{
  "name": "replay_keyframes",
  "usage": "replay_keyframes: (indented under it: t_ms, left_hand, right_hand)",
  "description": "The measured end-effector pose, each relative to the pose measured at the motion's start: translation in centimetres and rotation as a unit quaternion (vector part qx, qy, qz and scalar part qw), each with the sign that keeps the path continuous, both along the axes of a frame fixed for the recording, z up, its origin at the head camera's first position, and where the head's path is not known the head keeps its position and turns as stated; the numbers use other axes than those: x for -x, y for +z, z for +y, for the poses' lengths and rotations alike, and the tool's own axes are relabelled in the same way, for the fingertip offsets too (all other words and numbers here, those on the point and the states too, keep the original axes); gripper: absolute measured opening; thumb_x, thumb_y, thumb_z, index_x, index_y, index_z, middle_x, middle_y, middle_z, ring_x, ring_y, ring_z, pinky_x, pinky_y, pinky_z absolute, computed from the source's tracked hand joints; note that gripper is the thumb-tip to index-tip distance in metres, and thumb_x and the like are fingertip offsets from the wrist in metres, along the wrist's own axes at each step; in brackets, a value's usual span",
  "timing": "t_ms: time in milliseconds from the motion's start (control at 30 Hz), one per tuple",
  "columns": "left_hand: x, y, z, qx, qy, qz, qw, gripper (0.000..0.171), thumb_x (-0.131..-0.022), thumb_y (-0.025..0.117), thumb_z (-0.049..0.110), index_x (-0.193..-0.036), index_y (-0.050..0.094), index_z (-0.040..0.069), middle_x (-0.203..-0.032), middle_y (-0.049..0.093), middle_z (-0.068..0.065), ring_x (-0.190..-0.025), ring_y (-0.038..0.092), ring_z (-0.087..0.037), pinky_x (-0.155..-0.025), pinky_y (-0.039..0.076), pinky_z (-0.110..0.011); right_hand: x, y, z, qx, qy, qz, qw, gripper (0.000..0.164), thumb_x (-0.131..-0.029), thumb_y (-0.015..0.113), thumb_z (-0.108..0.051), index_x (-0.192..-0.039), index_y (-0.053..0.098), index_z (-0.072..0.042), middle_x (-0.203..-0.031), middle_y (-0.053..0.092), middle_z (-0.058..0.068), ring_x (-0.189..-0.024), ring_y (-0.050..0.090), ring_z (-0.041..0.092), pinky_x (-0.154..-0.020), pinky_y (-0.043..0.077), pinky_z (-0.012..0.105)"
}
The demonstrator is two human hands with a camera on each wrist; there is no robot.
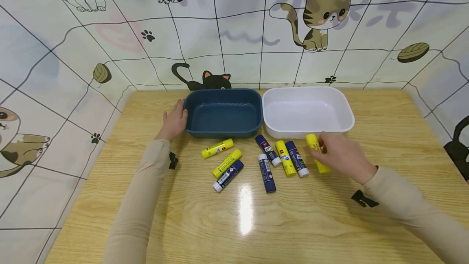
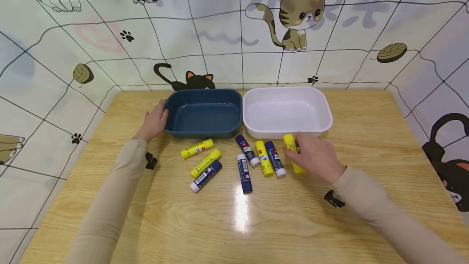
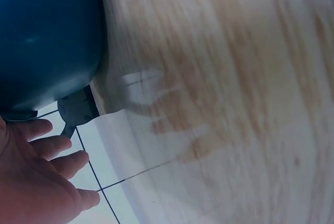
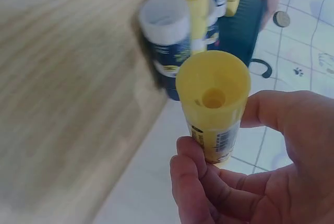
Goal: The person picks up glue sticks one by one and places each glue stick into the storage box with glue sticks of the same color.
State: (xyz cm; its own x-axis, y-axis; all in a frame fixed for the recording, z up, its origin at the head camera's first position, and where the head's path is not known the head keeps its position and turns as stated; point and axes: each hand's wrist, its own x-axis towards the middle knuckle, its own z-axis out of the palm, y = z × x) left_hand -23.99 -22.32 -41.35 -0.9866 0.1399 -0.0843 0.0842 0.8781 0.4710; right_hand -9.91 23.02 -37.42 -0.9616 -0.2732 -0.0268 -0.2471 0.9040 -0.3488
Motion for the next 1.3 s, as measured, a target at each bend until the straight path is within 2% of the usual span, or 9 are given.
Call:
replay_keyframes:
  t_ms: [167,433,667,1300]
  left_hand:
    - [0.0,-0.1,-0.1,-0.003,-0.004,0.008,1.0000,0.053,-0.105,0.025,0.019,-0.154,0.013,0.003,-0.158,0.010,-0.022,-0.144,0.012,-0.036,-0.109,0.001,-0.065]
    - [-0.1,-0.2,-0.1,-0.005,-0.009,0.016,0.9998,0.053,-0.105,0.026,0.019,-0.154,0.012,0.004,-0.158,0.011,-0.022,-0.144,0.012,-0.036,-0.108,0.002,-0.066]
    - [-0.1,-0.1,0.0,-0.007,-0.011,0.019,0.9997,0.053,-0.105,0.026,0.019,-0.154,0.013,0.004,-0.157,0.014,-0.023,-0.143,0.015,-0.037,-0.108,0.002,-0.066]
    - [0.1,-0.4,-0.3,-0.010,-0.004,0.022,0.9997,0.053,-0.105,0.026,0.020,-0.154,0.015,0.006,-0.158,0.016,-0.019,-0.144,0.016,-0.033,-0.109,0.002,-0.065]
  right_hand:
    - [0.4,1.3,-0.6,-0.004,0.002,-0.025,1.000,0.027,-0.088,0.064,-0.027,-0.082,0.054,-0.003,-0.060,0.050,0.000,-0.045,0.043,0.013,-0.039,0.034,0.028]
    - [1.8,2.6,-1.2,-0.014,0.008,0.003,1.000,0.029,-0.088,0.064,-0.028,-0.083,0.055,-0.001,-0.059,0.053,0.001,-0.044,0.043,0.014,-0.040,0.035,0.028]
    - [2.7,3.6,-2.1,-0.019,0.001,-0.012,1.000,0.031,-0.088,0.061,-0.030,-0.088,0.056,0.001,-0.061,0.055,0.002,-0.046,0.045,0.016,-0.041,0.035,0.029]
    - [4.4,3.6,-7.6,0.001,0.019,-0.032,0.999,0.032,-0.090,0.060,-0.034,-0.093,0.057,-0.002,-0.062,0.056,0.003,-0.048,0.050,0.019,-0.042,0.040,0.030]
